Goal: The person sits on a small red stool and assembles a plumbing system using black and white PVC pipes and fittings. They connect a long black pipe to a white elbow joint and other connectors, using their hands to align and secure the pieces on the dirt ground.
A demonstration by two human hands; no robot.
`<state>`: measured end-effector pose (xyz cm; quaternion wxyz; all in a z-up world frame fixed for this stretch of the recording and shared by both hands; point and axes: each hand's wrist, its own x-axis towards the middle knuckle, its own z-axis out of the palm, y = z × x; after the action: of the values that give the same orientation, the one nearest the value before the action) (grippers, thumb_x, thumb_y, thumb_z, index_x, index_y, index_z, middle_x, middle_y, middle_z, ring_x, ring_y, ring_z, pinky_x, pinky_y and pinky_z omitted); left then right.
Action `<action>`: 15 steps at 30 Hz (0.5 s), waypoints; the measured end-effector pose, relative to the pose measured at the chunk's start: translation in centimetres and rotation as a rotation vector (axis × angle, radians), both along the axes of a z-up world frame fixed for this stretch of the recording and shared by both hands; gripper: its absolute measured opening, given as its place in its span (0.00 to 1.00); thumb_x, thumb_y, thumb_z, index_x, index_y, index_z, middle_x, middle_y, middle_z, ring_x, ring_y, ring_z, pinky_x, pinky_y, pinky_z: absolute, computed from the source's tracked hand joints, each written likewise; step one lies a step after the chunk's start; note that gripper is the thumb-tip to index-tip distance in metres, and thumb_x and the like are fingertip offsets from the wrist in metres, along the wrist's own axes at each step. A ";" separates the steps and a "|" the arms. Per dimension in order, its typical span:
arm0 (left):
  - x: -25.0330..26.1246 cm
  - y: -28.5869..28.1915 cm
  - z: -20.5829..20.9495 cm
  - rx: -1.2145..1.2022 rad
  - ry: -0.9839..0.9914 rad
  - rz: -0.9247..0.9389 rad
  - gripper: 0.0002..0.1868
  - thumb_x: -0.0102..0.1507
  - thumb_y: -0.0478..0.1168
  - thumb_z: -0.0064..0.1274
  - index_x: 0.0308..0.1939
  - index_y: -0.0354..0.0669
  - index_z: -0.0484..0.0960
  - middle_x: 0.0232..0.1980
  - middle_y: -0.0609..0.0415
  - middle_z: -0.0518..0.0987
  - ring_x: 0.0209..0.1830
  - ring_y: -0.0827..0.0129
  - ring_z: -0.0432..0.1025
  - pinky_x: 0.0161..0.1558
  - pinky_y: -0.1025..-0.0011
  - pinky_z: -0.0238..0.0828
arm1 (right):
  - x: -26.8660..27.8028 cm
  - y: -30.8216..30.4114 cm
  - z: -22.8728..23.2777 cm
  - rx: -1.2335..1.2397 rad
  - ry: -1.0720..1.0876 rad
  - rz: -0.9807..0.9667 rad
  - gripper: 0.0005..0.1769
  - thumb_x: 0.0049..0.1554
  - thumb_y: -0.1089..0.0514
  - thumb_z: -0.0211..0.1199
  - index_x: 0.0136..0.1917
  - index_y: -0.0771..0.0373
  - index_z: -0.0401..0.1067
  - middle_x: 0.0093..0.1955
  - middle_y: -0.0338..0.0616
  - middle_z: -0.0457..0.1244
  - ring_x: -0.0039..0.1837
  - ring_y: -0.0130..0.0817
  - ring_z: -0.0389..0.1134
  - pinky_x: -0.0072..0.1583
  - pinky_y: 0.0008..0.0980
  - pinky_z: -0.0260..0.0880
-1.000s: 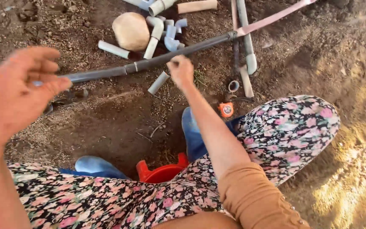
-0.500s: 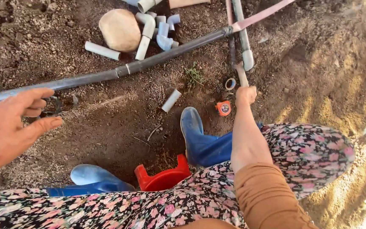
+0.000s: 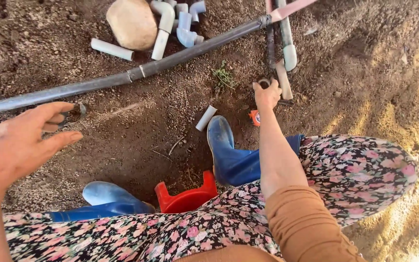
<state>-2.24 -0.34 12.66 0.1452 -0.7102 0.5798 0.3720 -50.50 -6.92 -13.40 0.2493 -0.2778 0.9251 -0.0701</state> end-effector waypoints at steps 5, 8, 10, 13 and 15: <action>-1.0 -0.3 2.3 0.170 0.055 0.079 0.33 0.59 0.52 0.45 0.67 0.59 0.58 0.68 0.55 0.62 0.66 0.57 0.59 0.64 0.53 0.55 | 2.3 -2.1 -0.7 -0.213 0.011 0.220 0.11 0.54 0.54 0.56 0.51 0.55 0.66 0.53 0.47 0.54 0.48 0.46 0.61 0.51 0.44 0.64; 1.2 0.7 -0.3 -0.010 0.177 -0.035 0.31 0.57 0.52 0.49 0.64 0.54 0.62 0.65 0.50 0.66 0.63 0.55 0.61 0.61 0.56 0.55 | 5.7 -4.3 -0.3 -0.382 -0.084 0.547 0.11 0.47 0.55 0.62 0.44 0.58 0.75 0.43 0.39 0.67 0.47 0.35 0.67 0.51 0.35 0.64; 1.4 1.7 0.4 -0.111 0.178 -0.019 0.31 0.58 0.51 0.51 0.63 0.50 0.65 0.59 0.44 0.70 0.59 0.52 0.65 0.58 0.55 0.60 | 10.1 -3.5 1.9 -0.379 -0.234 0.581 0.12 0.48 0.56 0.63 0.46 0.57 0.74 0.43 0.42 0.67 0.46 0.36 0.68 0.49 0.35 0.68; 1.3 2.1 1.4 -0.188 0.170 -0.016 0.30 0.60 0.51 0.51 0.64 0.49 0.66 0.54 0.40 0.74 0.54 0.51 0.70 0.56 0.56 0.66 | 16.4 -0.5 7.5 -0.305 -0.446 0.731 0.16 0.45 0.60 0.66 0.49 0.59 0.74 0.45 0.51 0.66 0.49 0.43 0.68 0.51 0.39 0.70; 1.2 2.3 2.0 -0.157 0.150 0.004 0.29 0.61 0.53 0.48 0.65 0.51 0.65 0.54 0.41 0.73 0.54 0.54 0.70 0.56 0.57 0.66 | 18.4 -0.2 6.4 -0.228 -0.527 0.875 0.19 0.41 0.63 0.68 0.49 0.62 0.75 0.47 0.56 0.66 0.52 0.49 0.68 0.55 0.42 0.67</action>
<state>-1.01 1.96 14.70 0.0444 -0.6905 0.6152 0.3779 -32.12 -7.08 -7.03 0.4475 -0.6367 0.6149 -0.1274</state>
